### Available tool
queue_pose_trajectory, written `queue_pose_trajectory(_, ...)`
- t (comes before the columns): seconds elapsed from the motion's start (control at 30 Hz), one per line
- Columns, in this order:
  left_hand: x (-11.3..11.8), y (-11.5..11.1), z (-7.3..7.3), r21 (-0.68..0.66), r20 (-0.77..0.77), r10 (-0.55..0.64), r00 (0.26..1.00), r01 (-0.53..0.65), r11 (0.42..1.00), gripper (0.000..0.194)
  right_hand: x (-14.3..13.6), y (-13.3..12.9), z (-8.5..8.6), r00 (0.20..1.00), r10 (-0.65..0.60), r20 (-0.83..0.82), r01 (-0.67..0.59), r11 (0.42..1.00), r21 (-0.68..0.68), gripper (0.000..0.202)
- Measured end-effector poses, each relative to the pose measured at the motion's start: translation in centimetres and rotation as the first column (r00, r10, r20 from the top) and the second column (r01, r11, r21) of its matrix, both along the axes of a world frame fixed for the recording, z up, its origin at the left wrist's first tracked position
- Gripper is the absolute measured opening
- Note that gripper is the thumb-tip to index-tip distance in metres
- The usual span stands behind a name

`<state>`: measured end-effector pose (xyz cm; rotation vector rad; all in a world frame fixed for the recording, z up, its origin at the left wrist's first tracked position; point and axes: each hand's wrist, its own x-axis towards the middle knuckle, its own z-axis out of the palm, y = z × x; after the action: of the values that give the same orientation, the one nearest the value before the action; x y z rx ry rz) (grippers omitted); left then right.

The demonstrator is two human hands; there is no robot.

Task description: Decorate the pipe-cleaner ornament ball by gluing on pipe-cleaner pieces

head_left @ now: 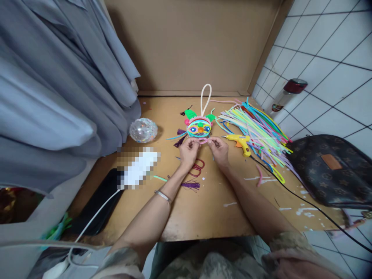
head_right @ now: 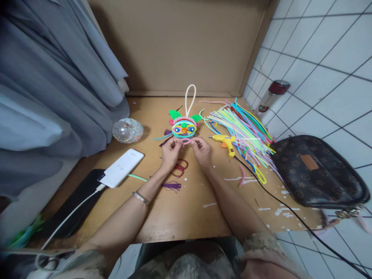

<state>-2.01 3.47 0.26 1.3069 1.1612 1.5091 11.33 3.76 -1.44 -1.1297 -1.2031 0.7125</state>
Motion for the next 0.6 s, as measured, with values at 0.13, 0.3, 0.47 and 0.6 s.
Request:
queue_pose_trajectory(0.13, 0.04, -0.18, 0.14, 0.01, -0.069, -0.036, 0.997, 0.036, 0.999, 0.017, 0.12, -0.2, 0.34, 1.0, 0.02, -0.013, -0.02, 0.999, -0.035, 0.031)
queue_pose_trajectory(0.3, 0.06, -0.3, 0.1, 0.04, -0.139, -0.068, 0.988, 0.074, 0.996, 0.021, 0.14, -0.44, 0.68, 0.997, 0.068, 0.024, -0.066, 0.996, -0.068, 0.029)
queue_pose_trajectory(0.47, -0.12, -0.15, 0.11, 0.019, -0.153, -0.094, 0.984, 0.098, 0.995, 0.027, -0.01, -0.62, 0.78, 0.993, 0.119, 0.017, -0.118, 0.991, -0.056, 0.032)
queue_pose_trajectory(0.6, -0.28, -0.07, 0.33, 0.038, -0.165, -0.085, 0.983, 0.092, 0.995, 0.032, -0.05, -0.76, 0.8, 0.988, 0.15, -0.03, -0.151, 0.988, -0.046, 0.034)
